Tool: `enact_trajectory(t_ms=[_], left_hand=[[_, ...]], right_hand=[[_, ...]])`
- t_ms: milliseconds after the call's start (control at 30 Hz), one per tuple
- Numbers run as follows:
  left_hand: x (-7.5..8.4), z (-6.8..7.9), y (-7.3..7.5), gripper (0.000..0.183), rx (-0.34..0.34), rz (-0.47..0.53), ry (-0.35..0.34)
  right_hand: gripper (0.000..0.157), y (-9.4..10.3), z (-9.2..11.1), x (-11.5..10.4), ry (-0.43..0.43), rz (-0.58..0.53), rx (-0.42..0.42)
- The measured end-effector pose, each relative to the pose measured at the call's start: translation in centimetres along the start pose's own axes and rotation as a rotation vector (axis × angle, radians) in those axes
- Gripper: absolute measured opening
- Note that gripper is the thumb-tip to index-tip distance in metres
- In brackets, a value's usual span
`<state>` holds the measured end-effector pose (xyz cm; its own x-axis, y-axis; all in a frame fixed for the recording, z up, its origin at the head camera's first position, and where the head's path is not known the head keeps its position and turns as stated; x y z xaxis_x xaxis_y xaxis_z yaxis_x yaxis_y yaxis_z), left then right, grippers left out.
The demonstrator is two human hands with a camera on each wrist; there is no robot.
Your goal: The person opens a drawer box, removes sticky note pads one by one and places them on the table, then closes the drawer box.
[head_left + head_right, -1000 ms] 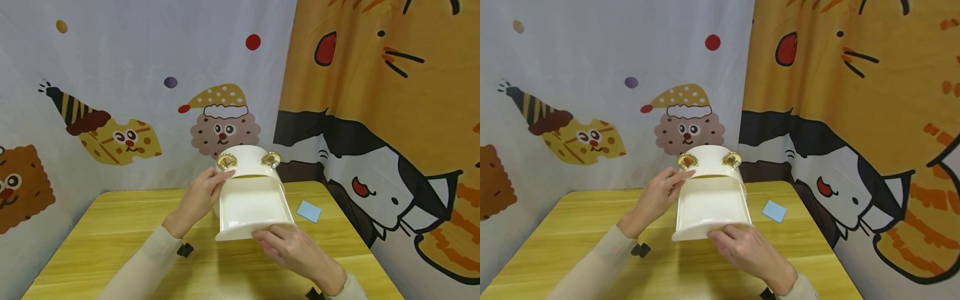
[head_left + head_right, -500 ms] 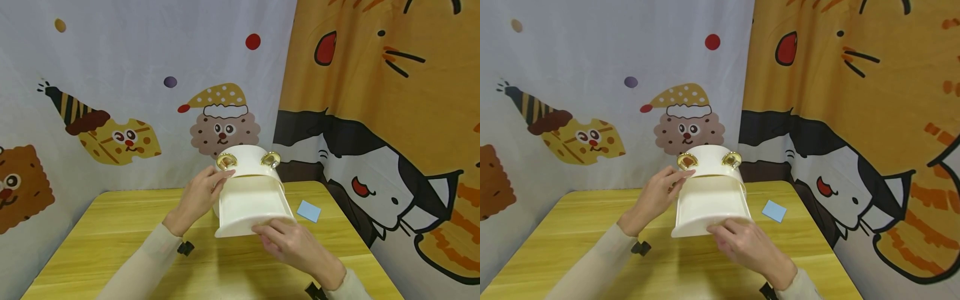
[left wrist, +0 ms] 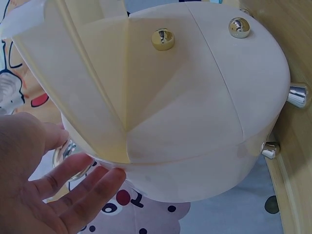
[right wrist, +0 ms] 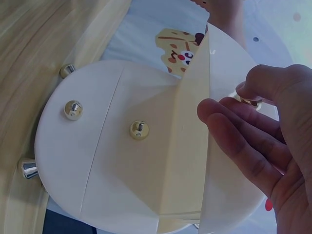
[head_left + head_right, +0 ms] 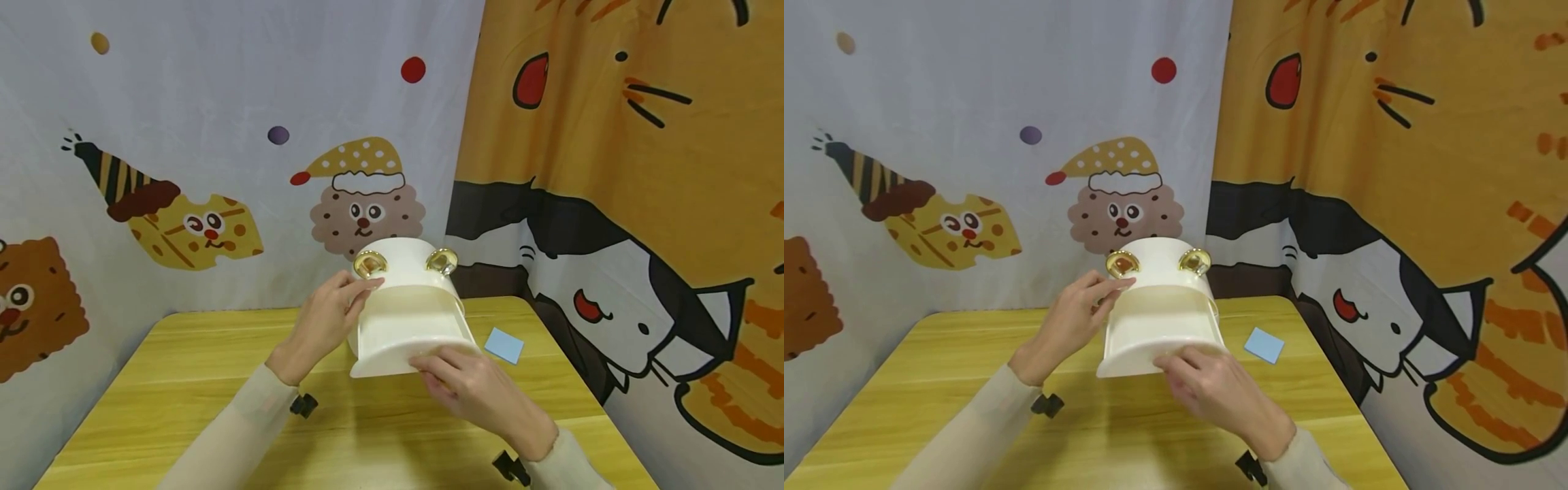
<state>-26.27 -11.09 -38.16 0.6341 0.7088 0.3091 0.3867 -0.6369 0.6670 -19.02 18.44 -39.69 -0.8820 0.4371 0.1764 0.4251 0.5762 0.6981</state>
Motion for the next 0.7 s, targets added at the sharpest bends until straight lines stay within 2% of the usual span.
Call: enact_trajectory(t_ms=[333,500,700], left_hand=[[0.0,0.0,-0.1,0.032,0.000,0.014,0.014],[-0.1,0.0,0.0,0.031,0.012,0.017,0.002],[0.0,0.1,0.0,0.031,0.022,0.029,0.000]], right_hand=[[0.021,-0.5,-0.5,0.8,-0.015,0.003,-0.012],[0.039,-0.8,-0.8,1.0,-0.033,0.000,-0.008],[0.038,-1.2,-1.1,1.5,-0.045,-0.002,0.005]])
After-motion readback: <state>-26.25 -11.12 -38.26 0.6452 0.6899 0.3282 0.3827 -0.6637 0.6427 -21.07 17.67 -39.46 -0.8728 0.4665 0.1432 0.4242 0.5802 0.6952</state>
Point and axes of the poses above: each hand's wrist, its own z-axis away from the middle knuckle, its own y-axis out of the back of the hand, x = y × z, the point moved 1 cm from there along -z, towards the middle knuckle, and after that the axes turned 2 degrees about z, right-handed, at the moved point
